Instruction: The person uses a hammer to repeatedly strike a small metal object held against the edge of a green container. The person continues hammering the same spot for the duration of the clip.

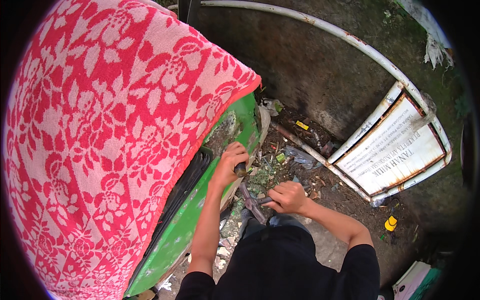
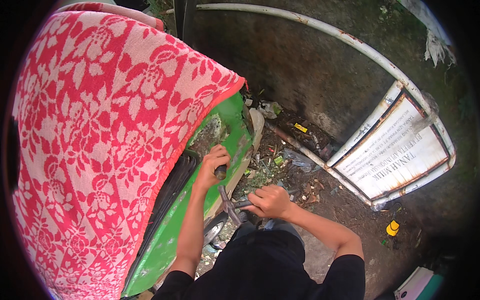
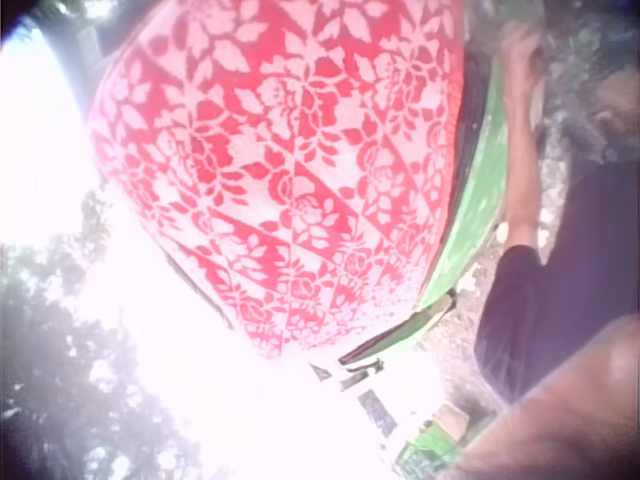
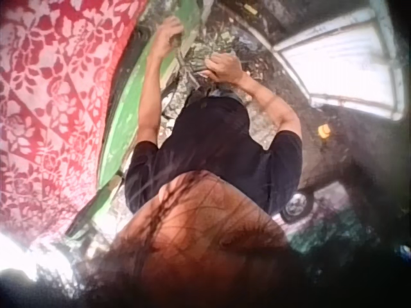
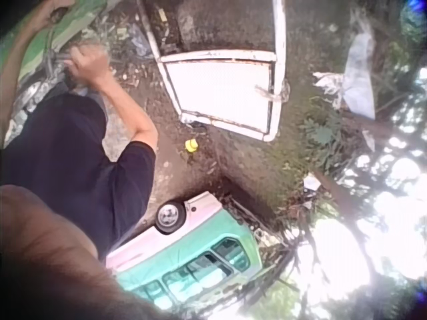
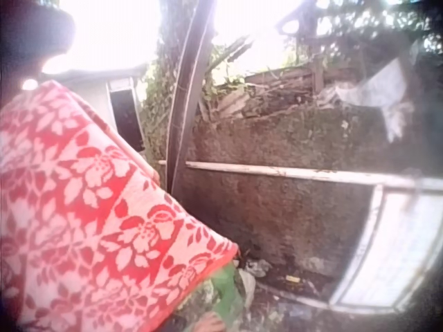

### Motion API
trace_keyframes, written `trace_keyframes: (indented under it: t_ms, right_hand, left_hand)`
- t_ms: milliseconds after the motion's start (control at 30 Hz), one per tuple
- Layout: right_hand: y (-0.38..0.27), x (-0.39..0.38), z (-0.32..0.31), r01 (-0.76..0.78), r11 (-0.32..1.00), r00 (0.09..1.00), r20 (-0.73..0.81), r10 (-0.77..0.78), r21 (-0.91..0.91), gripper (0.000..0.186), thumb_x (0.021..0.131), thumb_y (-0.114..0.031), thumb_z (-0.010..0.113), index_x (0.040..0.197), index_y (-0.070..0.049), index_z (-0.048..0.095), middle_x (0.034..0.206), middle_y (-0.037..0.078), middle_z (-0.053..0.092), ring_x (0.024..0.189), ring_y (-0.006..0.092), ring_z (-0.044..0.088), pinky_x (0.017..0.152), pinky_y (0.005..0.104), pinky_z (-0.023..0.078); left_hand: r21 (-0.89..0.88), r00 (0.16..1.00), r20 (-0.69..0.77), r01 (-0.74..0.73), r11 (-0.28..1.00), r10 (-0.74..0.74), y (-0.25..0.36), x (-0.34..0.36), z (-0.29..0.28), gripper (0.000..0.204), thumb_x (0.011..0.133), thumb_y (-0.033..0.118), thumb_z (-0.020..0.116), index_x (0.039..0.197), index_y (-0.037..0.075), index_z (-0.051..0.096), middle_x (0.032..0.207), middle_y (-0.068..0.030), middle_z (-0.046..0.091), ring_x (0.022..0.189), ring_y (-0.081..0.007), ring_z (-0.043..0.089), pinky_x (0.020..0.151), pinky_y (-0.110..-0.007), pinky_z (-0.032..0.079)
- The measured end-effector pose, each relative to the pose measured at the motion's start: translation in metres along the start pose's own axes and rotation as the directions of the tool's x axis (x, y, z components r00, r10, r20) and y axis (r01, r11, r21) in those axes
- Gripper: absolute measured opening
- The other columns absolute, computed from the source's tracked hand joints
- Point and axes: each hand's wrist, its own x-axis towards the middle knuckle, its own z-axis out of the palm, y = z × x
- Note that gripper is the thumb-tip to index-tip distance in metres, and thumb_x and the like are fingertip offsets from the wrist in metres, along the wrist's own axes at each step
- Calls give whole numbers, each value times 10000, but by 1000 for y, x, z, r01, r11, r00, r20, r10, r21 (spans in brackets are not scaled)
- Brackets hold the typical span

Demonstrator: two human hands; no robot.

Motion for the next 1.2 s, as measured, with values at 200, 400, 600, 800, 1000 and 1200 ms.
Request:
trace_keyframes:
  t_ms: [200,400,600,800,1000,1200]
  right_hand:
    - [3,11,-3,37,994,999,29,-34,-105,384,910,-485,671,758,-142,592,609,-5,475,524,173,537,466,338,414]
    - [-9,17,-24,135,991,991,21,-135,0,347,914,-460,691,802,-137,625,611,15,539,521,204,595,472,351,468]
    - [-1,5,-11,-89,993,991,97,96,-80,348,915,-445,696,802,-125,620,603,24,540,518,217,597,463,356,463]
    - [-13,1,-24,-172,985,983,62,173,-24,362,899,-426,720,789,-103,603,597,30,537,519,222,603,472,362,466]
    - [-14,-4,-20,-210,977,977,48,209,27,369,893,-414,731,763,-100,588,594,35,532,519,227,599,474,365,457]
    - [-16,4,-17,-152,987,988,44,149,61,373,893,-429,725,764,-107,589,586,31,513,508,226,584,472,370,452]
  left_hand:
    - [7,1000,4,12,1000,-12,-5,0,3,303,525,-52,710,755,15,524,809,-102,542,891,-331,554,807,-430,445]
    - [-32,1000,-8,11,999,-11,-4,-2,3,300,535,-60,711,751,9,515,804,-101,535,879,-334,548,790,-435,443]
    - [-47,1000,7,16,999,-16,-15,1,14,296,540,-55,718,763,10,535,808,-102,542,887,-324,553,804,-417,446]
    - [12,999,-47,16,1000,-15,-1,5,17,291,534,-53,703,755,14,525,794,-98,521,879,-314,552,798,-421,453]
    - [26,997,-72,2,1000,0,7,1,6,293,528,-44,696,749,19,516,779,-90,510,872,-311,548,811,-437,448]
    - [2,999,-38,4,1000,-4,6,1,4,291,537,-27,713,747,22,517,793,-91,538,875,-319,554,819,-430,439]
